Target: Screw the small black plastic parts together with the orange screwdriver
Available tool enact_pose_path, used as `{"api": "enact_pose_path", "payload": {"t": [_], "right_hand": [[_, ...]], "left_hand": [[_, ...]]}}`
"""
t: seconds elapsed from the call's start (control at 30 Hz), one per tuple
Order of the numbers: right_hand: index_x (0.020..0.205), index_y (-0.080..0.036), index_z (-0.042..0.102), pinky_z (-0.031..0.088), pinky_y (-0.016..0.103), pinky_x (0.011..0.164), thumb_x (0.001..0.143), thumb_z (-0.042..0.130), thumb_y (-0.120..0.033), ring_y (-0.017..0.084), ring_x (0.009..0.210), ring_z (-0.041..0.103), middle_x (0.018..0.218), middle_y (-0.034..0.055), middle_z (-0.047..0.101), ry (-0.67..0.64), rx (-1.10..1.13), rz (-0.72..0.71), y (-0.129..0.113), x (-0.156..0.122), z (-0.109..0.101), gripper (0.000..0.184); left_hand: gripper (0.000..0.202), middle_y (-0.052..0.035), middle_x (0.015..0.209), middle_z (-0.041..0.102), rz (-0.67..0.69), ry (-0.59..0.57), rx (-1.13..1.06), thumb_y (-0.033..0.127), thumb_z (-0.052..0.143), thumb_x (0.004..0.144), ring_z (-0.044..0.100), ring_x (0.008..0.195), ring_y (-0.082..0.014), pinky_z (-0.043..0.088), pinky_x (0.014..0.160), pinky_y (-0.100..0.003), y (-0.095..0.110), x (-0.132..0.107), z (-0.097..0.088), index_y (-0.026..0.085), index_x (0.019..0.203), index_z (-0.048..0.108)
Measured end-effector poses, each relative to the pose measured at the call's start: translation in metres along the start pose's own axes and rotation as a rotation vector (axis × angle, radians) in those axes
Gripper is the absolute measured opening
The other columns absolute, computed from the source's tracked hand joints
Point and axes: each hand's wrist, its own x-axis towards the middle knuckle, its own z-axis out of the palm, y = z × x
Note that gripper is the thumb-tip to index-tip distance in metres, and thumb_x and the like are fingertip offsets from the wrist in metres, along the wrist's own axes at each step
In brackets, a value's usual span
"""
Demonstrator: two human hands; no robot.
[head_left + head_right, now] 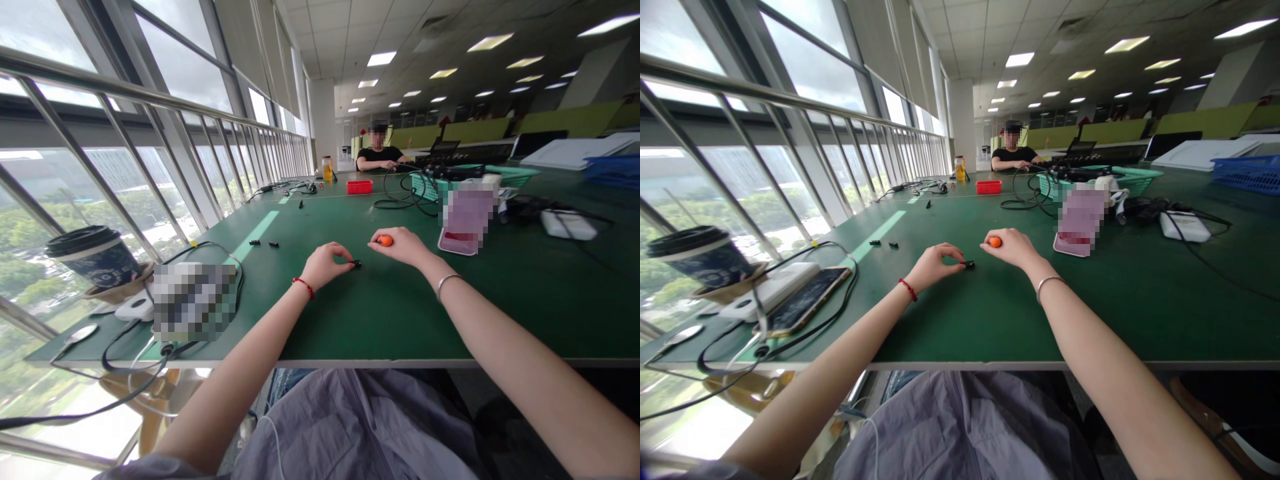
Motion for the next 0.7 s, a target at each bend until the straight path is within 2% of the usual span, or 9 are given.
{"api": "enact_pose_path", "payload": {"t": [0.23, 0.4, 0.57, 0.7], "right_hand": [[0.088, -0.028, 0.070, 0.042, 0.028, 0.063, 0.081, 0.054, -0.047, 0.019, 0.084, 0.063, 0.092, 0.0007, 0.071, -0.022, 0.010, 0.017, 0.011, 0.003, 0.005, 0.026], [0.089, -0.028, 0.069, 0.041, 0.028, 0.063, 0.081, 0.055, -0.046, 0.019, 0.084, 0.062, 0.093, 0.0001, 0.071, -0.050, 0.008, 0.005, 0.010, 0.003, 0.006, 0.025], [0.089, -0.027, 0.068, 0.041, 0.029, 0.064, 0.080, 0.055, -0.045, 0.019, 0.084, 0.062, 0.092, -0.0004, 0.071, -0.064, 0.001, -0.006, 0.008, 0.002, 0.006, 0.023], [0.088, -0.027, 0.068, 0.042, 0.029, 0.064, 0.080, 0.055, -0.045, 0.018, 0.082, 0.062, 0.091, 0.0001, 0.071, -0.073, 0.003, -0.014, 0.008, 0.002, 0.006, 0.023]], "left_hand": [[0.009, -0.0021, 0.104, 0.072, -0.102, -0.074, -0.025, 0.027, 0.070, 0.070, 0.065, 0.098, -0.0206, 0.050, 0.096, -0.033, -0.006, 0.000, 0.013, 0.021, 0.075, 0.075], [0.010, -0.0020, 0.101, 0.073, -0.110, -0.057, -0.020, 0.027, 0.068, 0.071, 0.066, 0.095, -0.0201, 0.050, 0.096, -0.033, -0.007, 0.000, 0.015, 0.021, 0.076, 0.075], [0.011, -0.0035, 0.095, 0.073, -0.102, -0.034, 0.003, 0.027, 0.068, 0.071, 0.066, 0.088, -0.0189, 0.053, 0.088, -0.031, -0.009, 0.001, 0.017, 0.020, 0.076, 0.076], [0.013, -0.0044, 0.094, 0.073, -0.121, 0.015, 0.027, 0.027, 0.068, 0.071, 0.066, 0.087, -0.0197, 0.053, 0.086, -0.031, -0.010, 0.006, 0.007, 0.019, 0.077, 0.076]]}}
